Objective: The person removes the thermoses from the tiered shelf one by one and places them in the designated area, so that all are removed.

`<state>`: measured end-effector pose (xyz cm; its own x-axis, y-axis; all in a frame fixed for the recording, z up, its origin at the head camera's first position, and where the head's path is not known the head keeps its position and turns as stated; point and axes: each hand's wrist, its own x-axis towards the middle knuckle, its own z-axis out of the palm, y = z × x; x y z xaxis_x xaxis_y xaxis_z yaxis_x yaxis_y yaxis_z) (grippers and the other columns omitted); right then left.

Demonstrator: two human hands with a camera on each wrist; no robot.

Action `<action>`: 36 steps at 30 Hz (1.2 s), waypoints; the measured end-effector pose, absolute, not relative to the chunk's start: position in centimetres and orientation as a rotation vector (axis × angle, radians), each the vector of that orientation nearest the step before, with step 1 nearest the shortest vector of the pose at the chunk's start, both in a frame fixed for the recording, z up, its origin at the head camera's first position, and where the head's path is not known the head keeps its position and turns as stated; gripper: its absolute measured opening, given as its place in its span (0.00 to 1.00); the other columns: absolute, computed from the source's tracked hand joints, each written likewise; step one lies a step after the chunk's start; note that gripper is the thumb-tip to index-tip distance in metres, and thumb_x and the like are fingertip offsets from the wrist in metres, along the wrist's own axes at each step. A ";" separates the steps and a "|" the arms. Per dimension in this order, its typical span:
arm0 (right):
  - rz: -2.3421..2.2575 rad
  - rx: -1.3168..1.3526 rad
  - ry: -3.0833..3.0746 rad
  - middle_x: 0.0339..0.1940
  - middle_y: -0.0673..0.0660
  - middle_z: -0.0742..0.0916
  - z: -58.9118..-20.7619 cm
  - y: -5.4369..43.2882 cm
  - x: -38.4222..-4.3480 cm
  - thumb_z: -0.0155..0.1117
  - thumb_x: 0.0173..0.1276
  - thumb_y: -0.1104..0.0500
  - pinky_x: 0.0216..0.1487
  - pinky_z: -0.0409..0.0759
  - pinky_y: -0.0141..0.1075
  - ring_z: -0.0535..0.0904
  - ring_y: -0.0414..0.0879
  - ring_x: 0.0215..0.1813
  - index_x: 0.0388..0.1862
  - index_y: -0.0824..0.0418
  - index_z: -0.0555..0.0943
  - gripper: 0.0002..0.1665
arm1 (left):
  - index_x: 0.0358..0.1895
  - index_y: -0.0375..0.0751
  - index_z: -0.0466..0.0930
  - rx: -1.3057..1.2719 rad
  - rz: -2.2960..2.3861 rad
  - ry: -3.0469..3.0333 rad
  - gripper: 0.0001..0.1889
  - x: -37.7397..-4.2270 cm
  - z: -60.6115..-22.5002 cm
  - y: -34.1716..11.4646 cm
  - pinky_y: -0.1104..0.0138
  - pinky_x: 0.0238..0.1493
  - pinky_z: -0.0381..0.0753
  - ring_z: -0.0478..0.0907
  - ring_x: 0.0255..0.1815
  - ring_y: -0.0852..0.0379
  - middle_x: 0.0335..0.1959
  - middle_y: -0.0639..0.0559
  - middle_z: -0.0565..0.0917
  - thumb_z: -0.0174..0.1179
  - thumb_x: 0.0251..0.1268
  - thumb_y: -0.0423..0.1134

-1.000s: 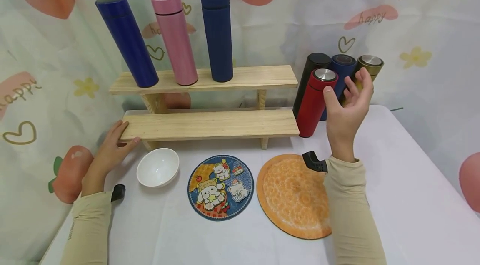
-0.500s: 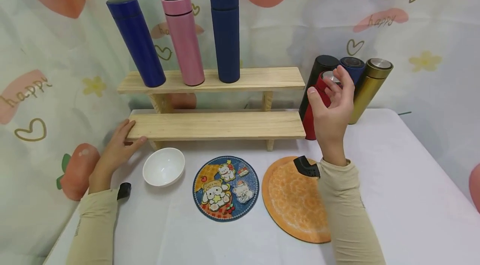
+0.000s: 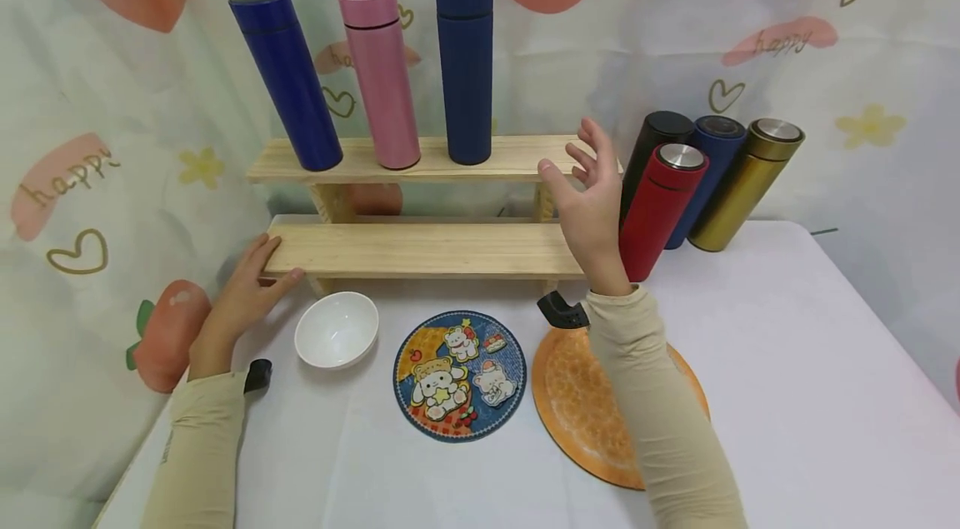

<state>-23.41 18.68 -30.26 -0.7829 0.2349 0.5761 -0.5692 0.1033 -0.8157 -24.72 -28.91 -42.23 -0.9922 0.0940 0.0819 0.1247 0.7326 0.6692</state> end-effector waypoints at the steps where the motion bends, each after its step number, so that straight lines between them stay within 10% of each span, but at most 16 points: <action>1: 1.744 0.325 -1.806 0.76 0.60 0.73 -30.2 18.5 -23.6 0.66 0.74 0.63 0.76 0.68 0.47 0.72 0.55 0.75 0.83 0.64 0.66 0.41 | 0.88 0.38 0.48 -0.182 -1.125 -2.882 0.50 -24.7 -42.2 -28.8 0.35 0.78 0.57 0.46 0.86 0.29 0.89 0.36 0.40 0.63 0.78 0.60; 28: 1.943 0.273 -1.980 0.83 0.59 0.67 -25.6 13.8 -29.5 0.73 0.73 0.54 0.76 0.70 0.45 0.67 0.55 0.79 0.88 0.54 0.60 0.50 | 0.88 0.38 0.50 -0.195 -1.117 -2.853 0.48 -24.7 -42.3 -28.8 0.38 0.75 0.66 0.56 0.82 0.29 0.89 0.37 0.44 0.63 0.79 0.59; 36: 1.916 0.258 -2.044 0.84 0.62 0.65 -23.9 12.6 -31.5 0.72 0.73 0.54 0.76 0.70 0.42 0.64 0.60 0.80 0.88 0.58 0.57 0.51 | 0.88 0.39 0.49 -0.180 -1.106 -2.866 0.49 -24.8 -42.2 -28.8 0.35 0.79 0.55 0.47 0.86 0.31 0.89 0.40 0.43 0.63 0.78 0.60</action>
<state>-31.47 12.60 -23.94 -0.9301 0.0899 0.3560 -0.3495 0.0807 -0.9335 -24.77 -28.84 -42.23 -0.9911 0.0854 0.1021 0.1318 0.7350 0.6651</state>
